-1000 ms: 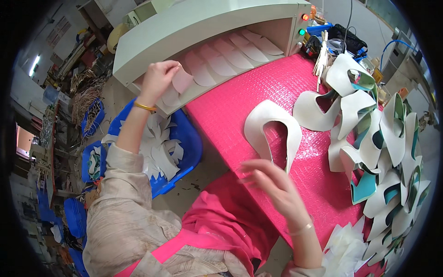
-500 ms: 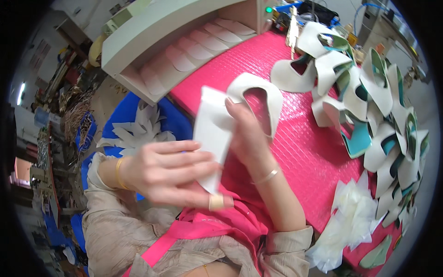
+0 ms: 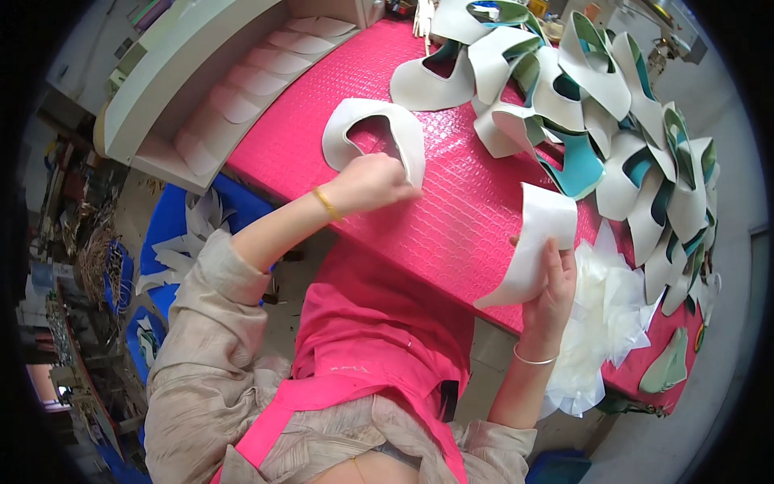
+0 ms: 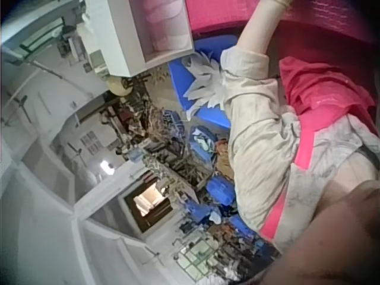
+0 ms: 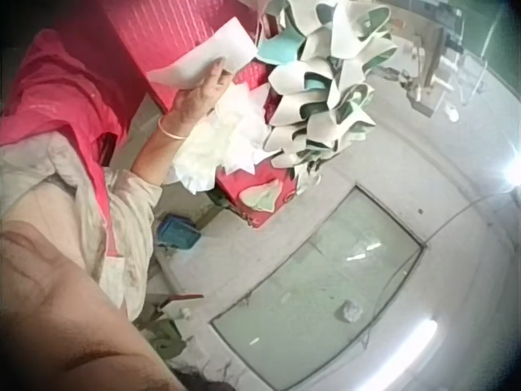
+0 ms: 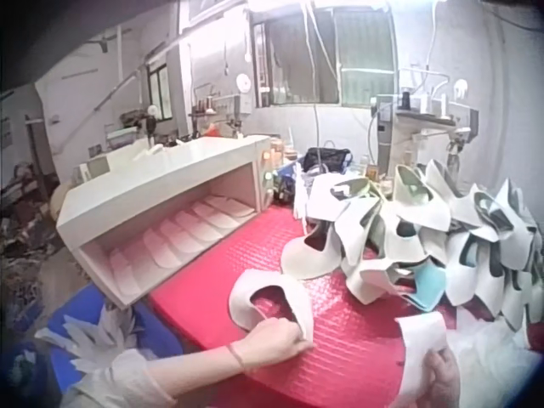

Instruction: The person assembles shoe components by hand, fitting a green insole into a white shoe upper and pressing the edges to secure them. They handle multiple shoe parts, including white uppers and green insoles, and organize them on a pink textured work surface. The person also sorts white foam pieces from a blue bin and places them into a white storage compartment.

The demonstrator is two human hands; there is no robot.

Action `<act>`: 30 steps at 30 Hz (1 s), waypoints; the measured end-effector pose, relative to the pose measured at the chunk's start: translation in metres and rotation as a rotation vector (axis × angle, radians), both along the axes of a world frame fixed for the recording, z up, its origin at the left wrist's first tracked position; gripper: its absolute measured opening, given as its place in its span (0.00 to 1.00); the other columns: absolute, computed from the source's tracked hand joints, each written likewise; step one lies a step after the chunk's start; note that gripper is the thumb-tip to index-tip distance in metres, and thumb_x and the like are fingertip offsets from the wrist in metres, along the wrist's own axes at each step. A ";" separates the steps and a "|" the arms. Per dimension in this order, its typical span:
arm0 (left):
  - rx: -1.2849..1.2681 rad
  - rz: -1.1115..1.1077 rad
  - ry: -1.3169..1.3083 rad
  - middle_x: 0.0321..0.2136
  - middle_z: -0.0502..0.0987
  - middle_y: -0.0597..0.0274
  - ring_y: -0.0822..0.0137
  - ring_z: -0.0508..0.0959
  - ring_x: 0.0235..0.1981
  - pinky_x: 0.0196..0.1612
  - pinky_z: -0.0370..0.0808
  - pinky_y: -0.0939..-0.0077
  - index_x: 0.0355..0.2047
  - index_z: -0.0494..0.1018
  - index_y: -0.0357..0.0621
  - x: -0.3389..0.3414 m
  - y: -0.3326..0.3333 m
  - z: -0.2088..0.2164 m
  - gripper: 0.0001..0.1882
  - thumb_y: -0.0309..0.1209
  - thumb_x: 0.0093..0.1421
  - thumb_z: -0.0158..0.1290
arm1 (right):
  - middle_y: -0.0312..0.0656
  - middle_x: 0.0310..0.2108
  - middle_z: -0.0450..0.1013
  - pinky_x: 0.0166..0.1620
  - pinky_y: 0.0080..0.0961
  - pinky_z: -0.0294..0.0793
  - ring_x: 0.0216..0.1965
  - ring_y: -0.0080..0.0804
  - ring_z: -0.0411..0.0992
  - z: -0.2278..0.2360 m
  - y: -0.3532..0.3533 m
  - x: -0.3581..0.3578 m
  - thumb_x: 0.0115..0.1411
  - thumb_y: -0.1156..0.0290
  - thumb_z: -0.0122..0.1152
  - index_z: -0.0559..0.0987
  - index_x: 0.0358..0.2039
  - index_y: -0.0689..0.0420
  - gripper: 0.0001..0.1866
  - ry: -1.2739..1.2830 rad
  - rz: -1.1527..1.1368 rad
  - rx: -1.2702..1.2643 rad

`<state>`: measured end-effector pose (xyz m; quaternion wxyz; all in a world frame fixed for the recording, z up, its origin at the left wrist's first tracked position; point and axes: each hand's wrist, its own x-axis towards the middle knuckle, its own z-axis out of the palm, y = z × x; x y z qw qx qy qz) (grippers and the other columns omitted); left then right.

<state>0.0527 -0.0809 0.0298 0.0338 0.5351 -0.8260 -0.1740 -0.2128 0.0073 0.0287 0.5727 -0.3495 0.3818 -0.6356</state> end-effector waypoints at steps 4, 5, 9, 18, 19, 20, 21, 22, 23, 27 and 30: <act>0.349 0.147 0.917 0.30 0.76 0.58 0.70 0.74 0.34 0.42 0.69 0.75 0.35 0.74 0.32 0.015 0.016 0.032 0.23 0.44 0.61 0.44 | 0.47 0.43 0.70 0.46 0.23 0.69 0.42 0.31 0.71 0.016 -0.016 0.040 0.60 0.71 0.50 0.65 0.49 0.65 0.18 0.060 -0.044 -0.159; 0.367 0.178 1.075 0.33 0.76 0.59 0.70 0.73 0.36 0.45 0.67 0.75 0.37 0.73 0.30 0.017 0.026 0.041 0.23 0.42 0.63 0.41 | 0.46 0.42 0.70 0.45 0.22 0.70 0.41 0.30 0.71 0.022 -0.020 0.056 0.59 0.72 0.50 0.66 0.48 0.64 0.17 0.040 -0.090 -0.187; 0.478 0.220 1.464 0.45 0.71 0.56 0.69 0.68 0.48 0.54 0.59 0.74 0.47 0.66 0.30 0.020 0.047 0.055 0.24 0.40 0.66 0.35 | 0.38 0.37 0.72 0.40 0.17 0.69 0.38 0.20 0.69 0.041 -0.036 0.106 0.56 0.78 0.55 0.70 0.45 0.63 0.15 -0.008 0.021 -0.375; 0.468 0.223 1.703 0.37 0.71 0.61 0.75 0.67 0.39 0.47 0.61 0.80 0.42 0.68 0.32 0.014 0.066 0.060 0.30 0.51 0.64 0.32 | 0.38 0.37 0.72 0.41 0.16 0.68 0.39 0.19 0.68 0.046 -0.040 0.142 0.54 0.79 0.58 0.71 0.45 0.64 0.17 0.033 0.068 -0.432; 0.463 0.234 1.696 0.35 0.71 0.61 0.76 0.66 0.38 0.46 0.61 0.80 0.41 0.68 0.33 0.015 0.067 0.061 0.30 0.51 0.64 0.32 | 0.38 0.37 0.72 0.41 0.15 0.68 0.39 0.19 0.68 0.047 -0.039 0.143 0.54 0.79 0.58 0.71 0.45 0.64 0.17 0.033 0.063 -0.423; 0.459 0.245 1.689 0.34 0.71 0.62 0.76 0.66 0.37 0.45 0.61 0.80 0.41 0.68 0.34 0.014 0.067 0.063 0.30 0.52 0.64 0.32 | 0.37 0.36 0.72 0.41 0.15 0.68 0.38 0.19 0.68 0.047 -0.038 0.144 0.54 0.79 0.58 0.71 0.45 0.64 0.17 0.034 0.057 -0.414; 0.455 0.256 1.681 0.33 0.70 0.62 0.76 0.65 0.36 0.44 0.61 0.81 0.40 0.68 0.34 0.014 0.068 0.063 0.30 0.53 0.63 0.31 | 0.37 0.36 0.72 0.41 0.15 0.68 0.38 0.19 0.68 0.048 -0.037 0.144 0.54 0.78 0.58 0.71 0.45 0.63 0.17 0.035 0.050 -0.404; 0.451 0.263 1.679 0.32 0.69 0.63 0.76 0.65 0.34 0.43 0.61 0.81 0.38 0.68 0.35 0.014 0.067 0.062 0.30 0.53 0.63 0.32 | 0.37 0.36 0.72 0.41 0.15 0.68 0.37 0.18 0.69 0.048 -0.036 0.143 0.54 0.78 0.58 0.71 0.45 0.63 0.17 0.033 0.049 -0.414; 0.445 0.272 1.676 0.30 0.69 0.64 0.76 0.64 0.33 0.41 0.61 0.81 0.36 0.68 0.36 0.014 0.066 0.060 0.30 0.53 0.63 0.32 | 0.37 0.35 0.73 0.41 0.15 0.68 0.37 0.18 0.69 0.049 -0.035 0.142 0.54 0.78 0.58 0.71 0.45 0.63 0.16 0.028 0.049 -0.424; 0.423 0.289 1.623 0.25 0.66 0.65 0.77 0.61 0.29 0.37 0.60 0.82 0.30 0.70 0.38 0.013 0.065 0.056 0.30 0.54 0.63 0.32 | 0.37 0.34 0.73 0.40 0.14 0.67 0.35 0.17 0.69 0.051 -0.033 0.141 0.54 0.77 0.58 0.71 0.44 0.63 0.15 0.027 0.018 -0.421; 0.415 0.333 1.602 0.23 0.65 0.67 0.77 0.59 0.27 0.34 0.58 0.82 0.25 0.69 0.40 0.011 0.065 0.056 0.30 0.54 0.63 0.31 | 0.37 0.34 0.74 0.40 0.13 0.67 0.35 0.16 0.69 0.051 -0.033 0.143 0.54 0.77 0.58 0.71 0.44 0.63 0.15 -0.062 0.008 -0.438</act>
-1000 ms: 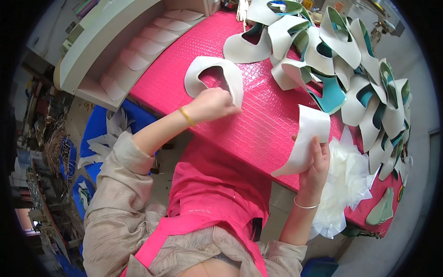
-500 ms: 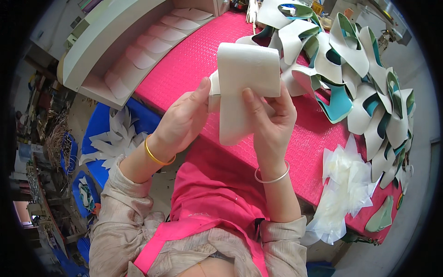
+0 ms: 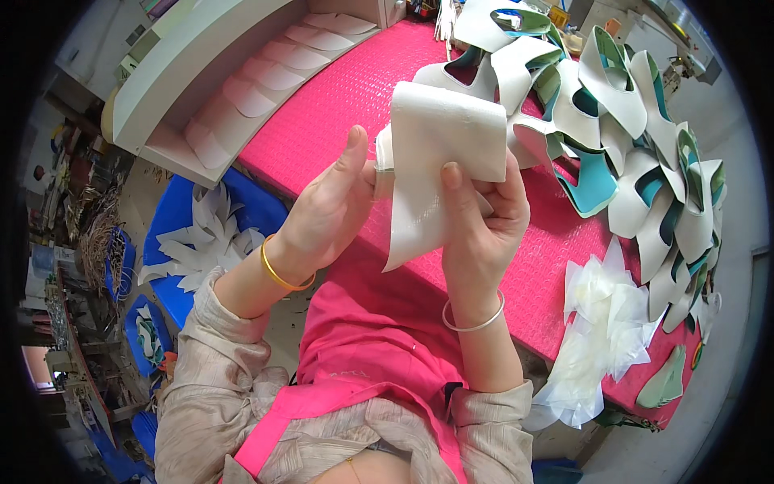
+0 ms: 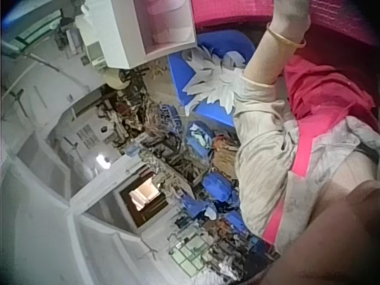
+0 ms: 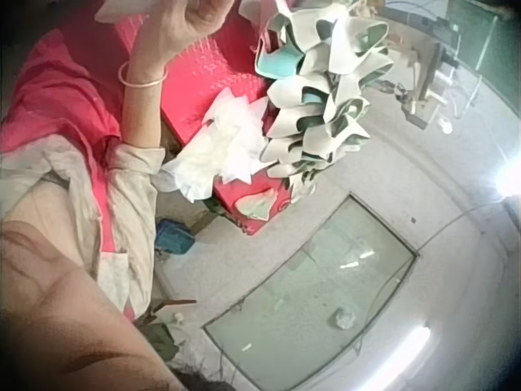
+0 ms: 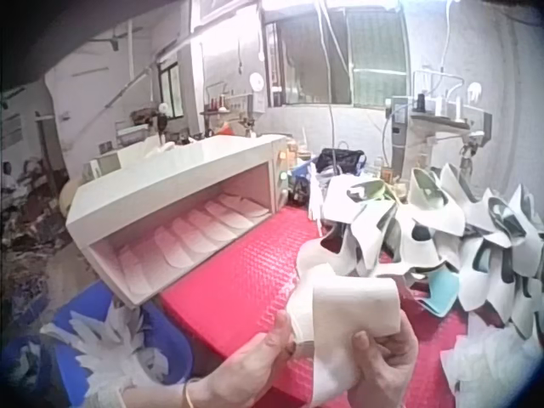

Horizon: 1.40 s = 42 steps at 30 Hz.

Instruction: The person assembles shoe components by hand, fitting a green insole into a white shoe upper and pressing the edges to secure them. They handle multiple shoe parts, including white uppers and green insoles, and organize them on a pink textured work surface. The person also sorts white foam pieces from a blue bin and places them into a white storage compartment.

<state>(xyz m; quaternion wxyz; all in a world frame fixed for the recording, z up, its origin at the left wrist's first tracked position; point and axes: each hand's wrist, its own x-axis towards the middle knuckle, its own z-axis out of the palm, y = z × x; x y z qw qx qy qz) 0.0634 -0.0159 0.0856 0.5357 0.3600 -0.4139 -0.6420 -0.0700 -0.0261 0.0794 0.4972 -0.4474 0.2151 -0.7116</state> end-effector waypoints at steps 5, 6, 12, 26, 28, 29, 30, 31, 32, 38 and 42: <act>-0.005 0.001 -0.011 0.20 0.60 0.71 0.77 0.54 0.24 0.30 0.55 0.83 0.21 0.65 0.44 0.001 -0.001 -0.008 0.29 0.55 0.63 0.31 | 0.39 0.37 0.73 0.41 0.15 0.70 0.38 0.20 0.70 -0.006 -0.002 0.001 0.55 0.79 0.56 0.70 0.46 0.62 0.17 0.085 -0.021 -0.008; -0.001 0.001 -0.003 0.20 0.60 0.71 0.78 0.54 0.24 0.30 0.55 0.83 0.21 0.65 0.44 0.000 0.000 -0.007 0.29 0.55 0.63 0.31 | 0.40 0.38 0.73 0.41 0.16 0.71 0.38 0.21 0.71 -0.007 -0.003 0.001 0.55 0.79 0.55 0.69 0.46 0.62 0.17 0.098 -0.019 -0.016; -0.069 -0.135 0.071 0.43 0.72 0.57 0.69 0.71 0.43 0.49 0.64 0.74 0.49 0.65 0.34 0.001 0.004 0.007 0.30 0.50 0.63 0.34 | 0.40 0.38 0.73 0.42 0.17 0.70 0.39 0.22 0.71 -0.008 -0.001 0.001 0.56 0.80 0.55 0.69 0.46 0.62 0.16 0.126 -0.054 -0.053; -0.135 -0.121 -0.211 0.26 0.77 0.60 0.76 0.76 0.25 0.30 0.72 0.83 0.33 0.73 0.32 -0.014 -0.060 0.054 0.20 0.42 0.60 0.47 | 0.49 0.59 0.50 0.55 0.37 0.64 0.61 0.38 0.49 -0.025 0.007 -0.002 0.50 0.86 0.55 0.50 0.60 0.57 0.39 0.200 -0.222 -0.103; -0.137 -0.115 -0.204 0.27 0.77 0.59 0.75 0.76 0.26 0.30 0.73 0.82 0.35 0.72 0.31 -0.018 -0.066 0.055 0.22 0.43 0.60 0.47 | 0.48 0.59 0.50 0.55 0.36 0.65 0.61 0.37 0.49 -0.022 0.004 -0.003 0.50 0.85 0.55 0.50 0.60 0.58 0.38 0.187 -0.230 -0.088; -0.123 -0.108 -0.201 0.28 0.77 0.58 0.74 0.77 0.27 0.31 0.73 0.81 0.35 0.72 0.31 -0.019 -0.066 0.056 0.22 0.43 0.60 0.47 | 0.48 0.59 0.50 0.55 0.36 0.64 0.61 0.37 0.49 -0.022 0.003 -0.004 0.50 0.85 0.55 0.50 0.60 0.58 0.38 0.189 -0.229 -0.090; -0.108 -0.100 -0.197 0.29 0.77 0.58 0.74 0.77 0.27 0.31 0.73 0.80 0.36 0.72 0.31 -0.021 -0.065 0.057 0.22 0.43 0.60 0.47 | 0.47 0.59 0.50 0.56 0.35 0.64 0.61 0.37 0.49 -0.023 0.002 -0.006 0.50 0.85 0.55 0.50 0.60 0.59 0.38 0.191 -0.227 -0.091; -0.094 -0.092 -0.194 0.29 0.77 0.58 0.73 0.77 0.28 0.31 0.73 0.79 0.37 0.72 0.31 -0.022 -0.065 0.059 0.22 0.44 0.60 0.47 | 0.47 0.59 0.50 0.56 0.35 0.64 0.61 0.37 0.49 -0.024 0.001 -0.007 0.50 0.85 0.55 0.50 0.60 0.59 0.38 0.192 -0.225 -0.092; -0.084 -0.096 -0.188 0.30 0.76 0.58 0.73 0.77 0.29 0.31 0.73 0.79 0.37 0.71 0.31 -0.024 -0.064 0.061 0.22 0.44 0.60 0.47 | 0.48 0.58 0.52 0.52 0.31 0.67 0.58 0.35 0.54 -0.025 0.000 -0.007 0.51 0.83 0.56 0.51 0.60 0.58 0.38 0.208 -0.251 -0.092; -0.025 -0.109 -0.155 0.31 0.76 0.59 0.72 0.77 0.31 0.34 0.74 0.77 0.37 0.71 0.33 -0.024 -0.059 0.068 0.21 0.42 0.60 0.47 | 0.44 0.57 0.53 0.51 0.30 0.69 0.55 0.33 0.58 -0.023 0.000 -0.010 0.50 0.85 0.57 0.52 0.59 0.60 0.37 0.186 -0.187 0.014; -0.059 -0.114 -0.020 0.31 0.76 0.60 0.73 0.77 0.32 0.36 0.74 0.77 0.37 0.72 0.34 -0.026 -0.056 0.071 0.17 0.39 0.59 0.49 | 0.43 0.50 0.63 0.46 0.24 0.71 0.46 0.28 0.66 -0.026 -0.007 -0.008 0.50 0.82 0.59 0.54 0.58 0.61 0.36 0.173 -0.261 -0.026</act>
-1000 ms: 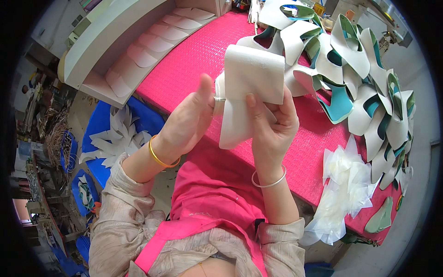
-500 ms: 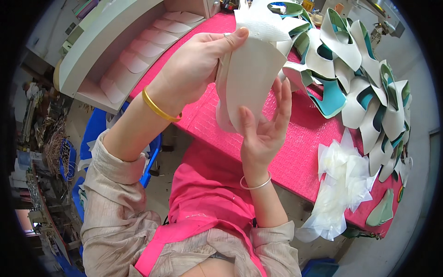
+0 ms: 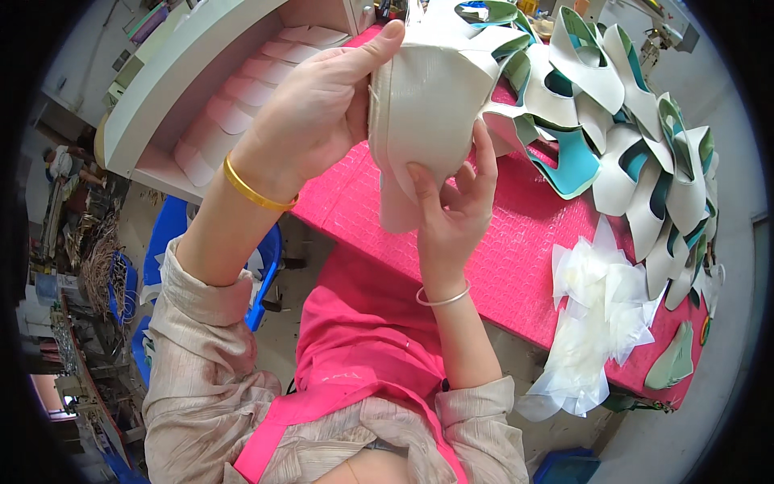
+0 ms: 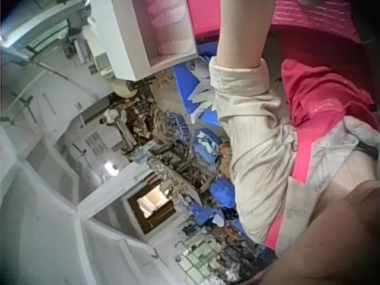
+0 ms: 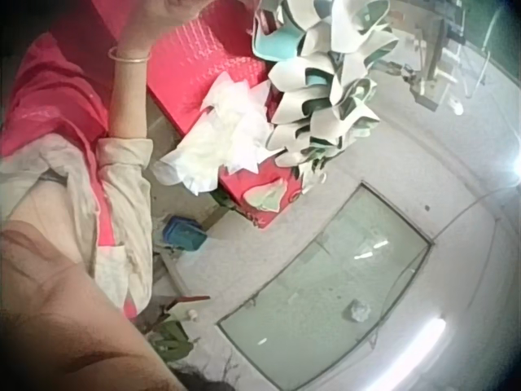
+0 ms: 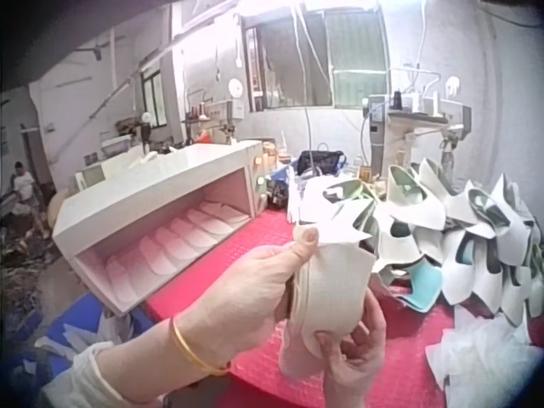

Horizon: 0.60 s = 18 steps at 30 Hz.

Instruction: The person assembles shoe components by hand, fitting a green insole into a white shoe upper and pressing the edges to secure them. They handle multiple shoe parts, including white uppers and green insoles, and organize them on a pink textured work surface. The person also sorts white foam pieces from a blue bin and places them into a white storage compartment.

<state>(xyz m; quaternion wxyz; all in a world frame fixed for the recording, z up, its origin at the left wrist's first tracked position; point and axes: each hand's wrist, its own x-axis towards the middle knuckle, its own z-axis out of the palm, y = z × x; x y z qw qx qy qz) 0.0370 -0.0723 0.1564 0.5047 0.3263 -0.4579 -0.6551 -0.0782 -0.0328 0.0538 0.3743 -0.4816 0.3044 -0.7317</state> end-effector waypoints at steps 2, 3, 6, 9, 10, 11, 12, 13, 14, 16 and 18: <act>-0.052 -0.017 0.009 0.31 0.76 0.59 0.73 0.77 0.32 0.36 0.74 0.78 0.36 0.72 0.34 0.000 0.000 0.001 0.14 0.35 0.57 0.52 | 0.41 0.42 0.69 0.42 0.20 0.70 0.40 0.24 0.69 -0.001 -0.003 0.000 0.51 0.80 0.59 0.57 0.57 0.61 0.34 0.053 -0.066 0.001; -0.090 -0.014 0.003 0.31 0.77 0.59 0.73 0.77 0.32 0.36 0.74 0.78 0.36 0.72 0.34 -0.001 0.000 0.000 0.13 0.33 0.56 0.53 | 0.40 0.38 0.71 0.40 0.17 0.69 0.37 0.22 0.70 -0.003 -0.005 0.000 0.51 0.79 0.60 0.59 0.57 0.61 0.32 0.123 -0.114 0.019; -0.147 0.029 0.021 0.31 0.77 0.57 0.72 0.77 0.32 0.36 0.74 0.79 0.35 0.73 0.34 -0.002 -0.008 -0.001 0.12 0.28 0.53 0.56 | 0.38 0.29 0.74 0.34 0.13 0.67 0.29 0.18 0.69 -0.017 -0.020 0.002 0.52 0.77 0.60 0.64 0.53 0.62 0.27 0.250 -0.217 0.026; -0.141 0.072 0.024 0.30 0.77 0.56 0.72 0.77 0.30 0.35 0.74 0.79 0.35 0.73 0.33 -0.002 -0.015 0.001 0.12 0.27 0.52 0.57 | 0.39 0.28 0.74 0.32 0.14 0.67 0.27 0.20 0.69 -0.026 -0.026 0.004 0.52 0.76 0.60 0.68 0.49 0.62 0.22 0.263 -0.187 0.028; -0.133 0.084 0.019 0.30 0.77 0.56 0.72 0.78 0.29 0.35 0.74 0.79 0.35 0.73 0.32 -0.002 -0.016 0.002 0.12 0.27 0.52 0.57 | 0.39 0.29 0.73 0.32 0.14 0.67 0.27 0.21 0.69 -0.027 -0.027 0.006 0.52 0.76 0.59 0.69 0.47 0.62 0.21 0.255 -0.157 0.032; -0.152 0.107 -0.010 0.30 0.78 0.56 0.72 0.78 0.29 0.35 0.74 0.79 0.34 0.74 0.33 -0.002 -0.016 0.002 0.11 0.26 0.51 0.57 | 0.39 0.30 0.73 0.33 0.16 0.67 0.28 0.23 0.69 -0.028 -0.026 0.008 0.52 0.76 0.59 0.69 0.46 0.62 0.20 0.328 -0.173 0.039; -0.171 0.130 -0.041 0.29 0.78 0.56 0.72 0.78 0.29 0.34 0.74 0.80 0.34 0.74 0.33 -0.002 -0.016 0.001 0.11 0.26 0.51 0.57 | 0.40 0.31 0.73 0.34 0.17 0.68 0.29 0.25 0.69 -0.029 -0.023 0.010 0.52 0.76 0.59 0.69 0.45 0.63 0.19 0.401 -0.188 0.045; -0.191 0.155 -0.073 0.29 0.78 0.56 0.71 0.78 0.29 0.34 0.74 0.80 0.34 0.74 0.33 -0.001 -0.016 0.000 0.11 0.25 0.50 0.57 | 0.40 0.32 0.73 0.35 0.18 0.68 0.30 0.27 0.69 -0.031 -0.021 0.012 0.52 0.76 0.59 0.70 0.44 0.63 0.18 0.472 -0.203 0.052; -0.324 0.150 -0.121 0.29 0.78 0.57 0.72 0.78 0.29 0.34 0.74 0.80 0.33 0.75 0.34 -0.006 -0.021 0.001 0.10 0.25 0.50 0.58 | 0.41 0.35 0.71 0.37 0.24 0.68 0.34 0.31 0.69 -0.054 -0.026 0.003 0.52 0.77 0.58 0.70 0.44 0.62 0.17 0.661 -0.228 0.045; -0.588 0.170 -0.238 0.29 0.78 0.57 0.73 0.78 0.28 0.34 0.74 0.81 0.33 0.75 0.35 -0.002 -0.030 0.004 0.09 0.24 0.50 0.58 | 0.41 0.36 0.71 0.37 0.26 0.67 0.34 0.30 0.68 -0.061 -0.016 -0.004 0.53 0.76 0.58 0.70 0.44 0.61 0.17 0.595 -0.175 -0.002; -0.666 0.089 -0.447 0.26 0.77 0.61 0.73 0.77 0.25 0.29 0.74 0.78 0.29 0.77 0.40 0.000 -0.024 -0.013 0.08 0.25 0.46 0.60 | 0.38 0.33 0.70 0.38 0.24 0.65 0.34 0.26 0.66 -0.033 -0.005 -0.020 0.54 0.73 0.57 0.71 0.41 0.60 0.14 0.551 -0.200 -0.053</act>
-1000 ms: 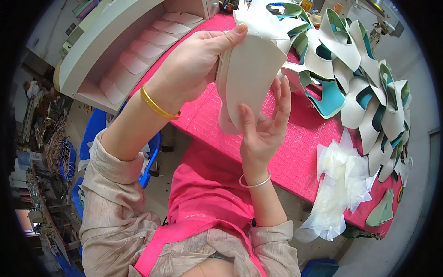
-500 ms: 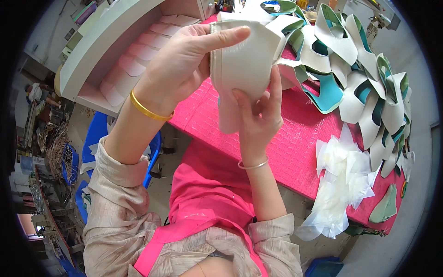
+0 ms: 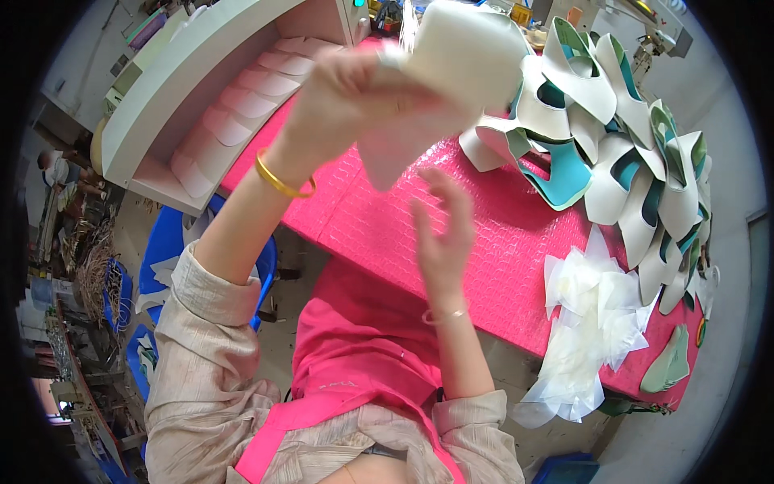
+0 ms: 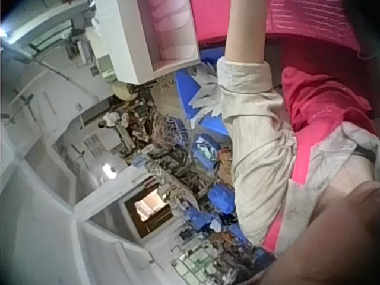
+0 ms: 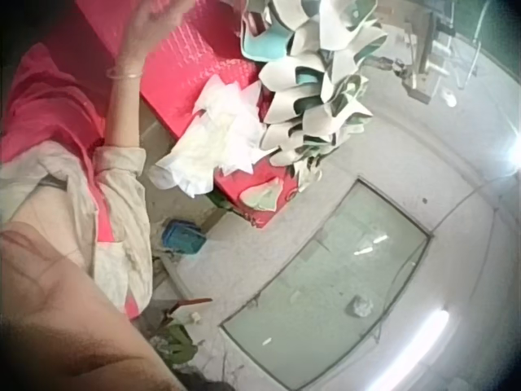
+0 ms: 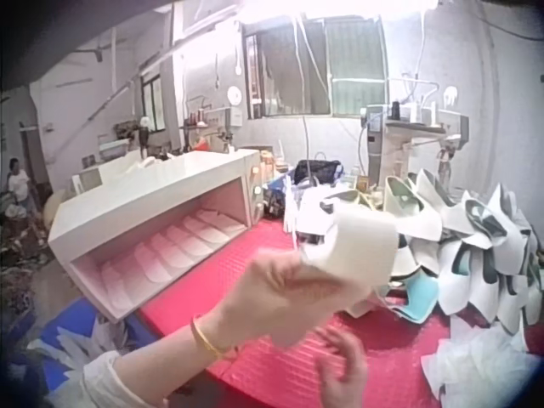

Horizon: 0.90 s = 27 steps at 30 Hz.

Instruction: The person assembles shoe components by hand, fitting a green insole into a white shoe upper and pressing the edges to secure them. They handle multiple shoe parts, including white uppers and green insoles, and organize them on a pink textured work surface. The person also sorts white foam pieces from a blue bin and places them into a white storage compartment.

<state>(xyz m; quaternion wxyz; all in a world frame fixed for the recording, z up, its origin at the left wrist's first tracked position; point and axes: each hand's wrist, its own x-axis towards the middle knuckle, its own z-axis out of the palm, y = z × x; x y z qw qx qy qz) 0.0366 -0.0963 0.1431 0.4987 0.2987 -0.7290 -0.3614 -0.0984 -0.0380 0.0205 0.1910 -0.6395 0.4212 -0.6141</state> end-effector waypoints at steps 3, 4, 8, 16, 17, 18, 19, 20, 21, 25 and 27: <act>-0.213 -0.097 -0.251 0.35 0.77 0.60 0.69 0.76 0.34 0.39 0.72 0.74 0.35 0.76 0.43 0.009 -0.001 -0.060 0.12 0.22 0.47 0.57 | 0.38 0.34 0.69 0.38 0.21 0.66 0.37 0.24 0.66 0.013 -0.021 -0.044 0.58 0.71 0.52 0.71 0.39 0.62 0.10 -0.575 0.352 0.202; -0.261 -0.098 -0.332 0.36 0.76 0.59 0.65 0.74 0.37 0.41 0.70 0.72 0.35 0.76 0.44 0.010 0.002 -0.078 0.13 0.22 0.45 0.57 | 0.38 0.34 0.69 0.38 0.21 0.66 0.36 0.24 0.66 0.018 -0.025 -0.054 0.59 0.70 0.52 0.70 0.39 0.62 0.11 -0.605 0.409 0.291; -0.250 -0.034 -0.185 0.32 0.75 0.62 0.60 0.71 0.38 0.41 0.68 0.67 0.31 0.75 0.43 0.012 0.038 -0.119 0.14 0.20 0.40 0.57 | 0.37 0.36 0.69 0.42 0.22 0.66 0.39 0.25 0.67 0.021 0.006 -0.046 0.52 0.76 0.58 0.69 0.42 0.63 0.16 -0.633 0.367 0.390; 0.015 -0.043 -0.179 0.29 0.73 0.59 0.59 0.71 0.34 0.41 0.65 0.70 0.31 0.75 0.42 0.016 0.080 -0.175 0.11 0.22 0.43 0.57 | 0.40 0.29 0.71 0.37 0.18 0.68 0.33 0.26 0.70 0.006 0.055 -0.063 0.42 0.78 0.66 0.74 0.33 0.65 0.15 -0.574 0.698 0.487; 0.051 -0.045 -0.187 0.31 0.74 0.59 0.59 0.71 0.35 0.41 0.65 0.70 0.32 0.75 0.43 0.017 0.080 -0.178 0.11 0.22 0.44 0.57 | 0.40 0.28 0.71 0.36 0.18 0.68 0.32 0.26 0.70 0.012 0.052 -0.065 0.43 0.80 0.64 0.75 0.31 0.65 0.12 -0.475 0.666 0.415; 0.085 -0.043 -0.201 0.33 0.75 0.58 0.59 0.72 0.36 0.42 0.65 0.71 0.33 0.75 0.43 0.019 0.081 -0.179 0.12 0.22 0.45 0.57 | 0.39 0.27 0.71 0.36 0.17 0.69 0.32 0.25 0.70 0.019 0.048 -0.064 0.44 0.81 0.63 0.76 0.28 0.65 0.08 -0.378 0.639 0.340; 0.120 -0.044 -0.202 0.33 0.75 0.58 0.59 0.72 0.36 0.43 0.65 0.71 0.33 0.75 0.43 0.021 0.083 -0.179 0.11 0.23 0.45 0.57 | 0.39 0.26 0.72 0.36 0.17 0.69 0.32 0.25 0.70 0.028 0.044 -0.062 0.45 0.82 0.62 0.76 0.27 0.65 0.06 -0.349 0.537 0.379; 0.153 -0.045 -0.202 0.33 0.75 0.59 0.60 0.72 0.36 0.43 0.65 0.71 0.33 0.76 0.43 0.022 0.084 -0.177 0.11 0.24 0.46 0.57 | 0.39 0.26 0.72 0.36 0.16 0.69 0.32 0.25 0.71 0.038 0.039 -0.057 0.45 0.83 0.60 0.77 0.26 0.65 0.05 -0.317 0.435 0.416; 0.180 -0.047 -0.203 0.33 0.75 0.59 0.60 0.72 0.36 0.43 0.65 0.71 0.33 0.76 0.44 0.022 0.084 -0.174 0.10 0.25 0.47 0.57 | 0.39 0.26 0.72 0.36 0.16 0.69 0.32 0.25 0.71 0.043 0.030 -0.054 0.46 0.84 0.59 0.77 0.26 0.65 0.04 -0.285 0.332 0.444; 0.066 -0.105 -0.183 0.31 0.74 0.64 0.62 0.69 0.35 0.45 0.62 0.68 0.33 0.76 0.46 0.020 0.082 -0.164 0.10 0.29 0.48 0.57 | 0.39 0.28 0.75 0.37 0.15 0.70 0.32 0.22 0.72 0.034 -0.019 -0.046 0.47 0.80 0.61 0.78 0.29 0.65 0.07 -0.241 0.270 0.533; 0.072 -0.144 -0.192 0.32 0.74 0.65 0.63 0.69 0.36 0.49 0.59 0.67 0.34 0.76 0.47 0.021 0.081 -0.159 0.10 0.31 0.50 0.56 | 0.40 0.29 0.75 0.36 0.15 0.70 0.31 0.22 0.72 0.023 -0.032 -0.045 0.47 0.78 0.62 0.79 0.30 0.65 0.08 -0.265 0.294 0.560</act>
